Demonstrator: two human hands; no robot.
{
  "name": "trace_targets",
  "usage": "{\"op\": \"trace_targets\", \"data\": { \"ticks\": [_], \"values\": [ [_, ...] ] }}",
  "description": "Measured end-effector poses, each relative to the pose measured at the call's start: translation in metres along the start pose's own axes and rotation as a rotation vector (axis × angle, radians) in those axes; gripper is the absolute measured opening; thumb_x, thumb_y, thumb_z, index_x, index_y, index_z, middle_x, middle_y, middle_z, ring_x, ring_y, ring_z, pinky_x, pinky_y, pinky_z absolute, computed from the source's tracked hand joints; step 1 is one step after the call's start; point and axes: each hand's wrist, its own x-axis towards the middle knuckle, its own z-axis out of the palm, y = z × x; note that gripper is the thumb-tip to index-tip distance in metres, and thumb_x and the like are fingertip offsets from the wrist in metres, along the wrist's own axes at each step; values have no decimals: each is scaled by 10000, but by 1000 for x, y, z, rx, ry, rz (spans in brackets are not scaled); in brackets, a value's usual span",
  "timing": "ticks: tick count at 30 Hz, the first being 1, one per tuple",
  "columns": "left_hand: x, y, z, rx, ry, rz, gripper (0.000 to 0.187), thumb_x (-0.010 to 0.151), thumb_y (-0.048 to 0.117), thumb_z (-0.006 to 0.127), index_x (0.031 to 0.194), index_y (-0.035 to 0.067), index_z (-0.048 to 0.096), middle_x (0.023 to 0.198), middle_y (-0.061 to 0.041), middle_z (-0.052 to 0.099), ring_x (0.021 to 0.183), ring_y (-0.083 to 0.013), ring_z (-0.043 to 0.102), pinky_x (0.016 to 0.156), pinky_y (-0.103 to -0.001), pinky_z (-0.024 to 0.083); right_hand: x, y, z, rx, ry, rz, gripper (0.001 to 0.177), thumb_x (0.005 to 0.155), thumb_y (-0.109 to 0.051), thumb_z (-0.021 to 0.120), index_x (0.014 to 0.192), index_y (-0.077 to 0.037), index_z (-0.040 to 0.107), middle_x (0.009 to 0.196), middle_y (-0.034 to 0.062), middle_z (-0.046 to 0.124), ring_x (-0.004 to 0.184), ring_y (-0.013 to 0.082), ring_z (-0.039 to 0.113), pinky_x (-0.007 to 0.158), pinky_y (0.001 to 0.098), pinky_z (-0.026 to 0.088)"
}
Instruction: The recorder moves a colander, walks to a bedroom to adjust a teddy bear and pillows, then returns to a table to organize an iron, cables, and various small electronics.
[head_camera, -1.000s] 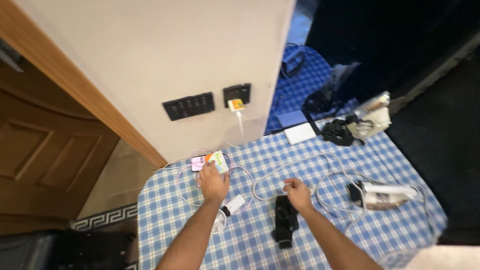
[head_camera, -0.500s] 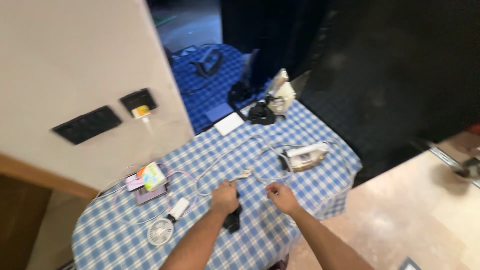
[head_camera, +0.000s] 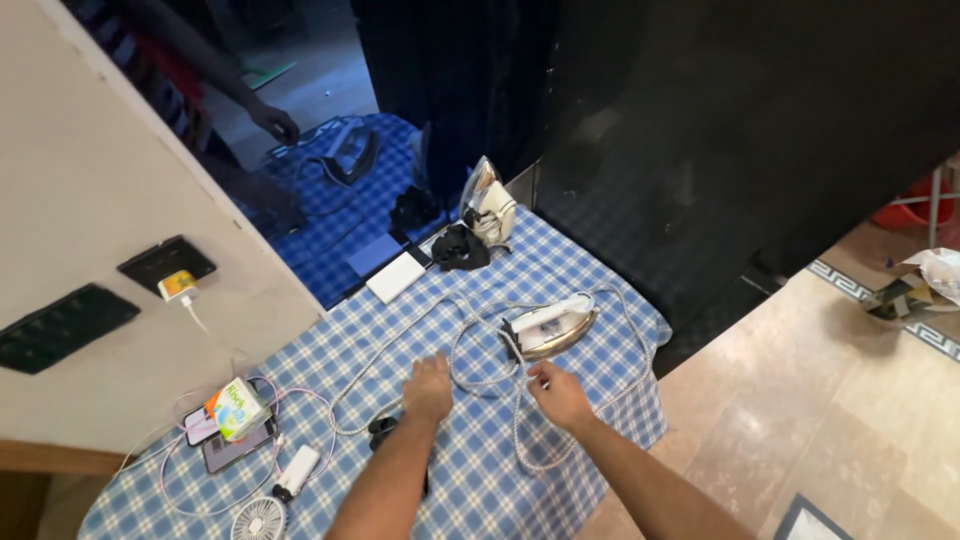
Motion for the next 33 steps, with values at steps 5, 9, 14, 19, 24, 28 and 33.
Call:
{"op": "trace_targets", "data": {
  "ticks": [5, 9, 14, 19, 24, 28, 33],
  "values": [
    [-16, 4, -12, 55, -173, -208, 415, 1022, 150, 538, 1430, 98, 481, 1429, -108, 606, 1370, -292, 548, 1111, -504, 454, -6, -15, -23, 23, -128, -14, 280, 919, -246, 676, 1161, -108, 708, 1001, 82, 754, 916, 238, 728, 842, 360, 571],
    [-19, -3, 3, -481, -40, -89, 471, 1011, 304, 595, 1386, 43, 484, 1389, -195, 621, 1301, -350, 612, 1078, -430, 499, -8, -24, -25, 154, -184, -46, 310, 940, -239, 659, 1211, -90, 683, 1001, 71, 736, 954, 235, 703, 869, 363, 566],
    [-50, 30, -53, -1296, 369, 201, 441, 1050, 291, 633, 1357, 2, 504, 1239, -139, 583, 1105, -209, 561, 911, -360, 484, -16, -75, -4, 440, -308, -318, 456, 988, -350, 575, 1351, -74, 583, 1264, 50, 651, 1201, 190, 593, 1008, 360, 471],
    [-143, 72, -193, -1632, 475, 596, 422, 1089, 342, 553, 1349, 10, 545, 862, 25, 509, 715, -49, 429, 608, -208, 384, 15, -91, 55, 763, -602, -589, 588, 1169, -513, 392, 1249, 22, 623, 1219, 105, 684, 1140, 174, 632, 971, 331, 473],
    [-213, 36, -250, -1753, 263, 912, 485, 1062, 415, 599, 1370, 42, 551, 833, 41, 518, 674, -30, 413, 589, -199, 351, 4, -177, -12, 618, -800, -448, 233, 968, -364, 702, 1114, -216, 598, 865, 10, 722, 738, 125, 657, 633, 296, 547],
    [-242, 11, -253, -658, -207, 923, 343, 1039, 420, 646, 1027, 78, 666, 855, -20, 682, 784, -126, 641, 724, -344, 528, -5, -236, -77, 256, -942, -422, 205, 833, -276, 782, 831, -72, 761, 698, -41, 690, 616, 69, 598, 545, 255, 476],
    [-210, -21, -192, -430, -297, 389, 365, 1004, 423, 575, 945, 75, 668, 781, -45, 739, 612, -136, 654, 622, -346, 513, -28, -254, -86, 74, -779, -288, 348, 912, -359, 741, 739, -72, 648, 585, -60, 514, 518, 59, 457, 487, 252, 382]
  ]
}}
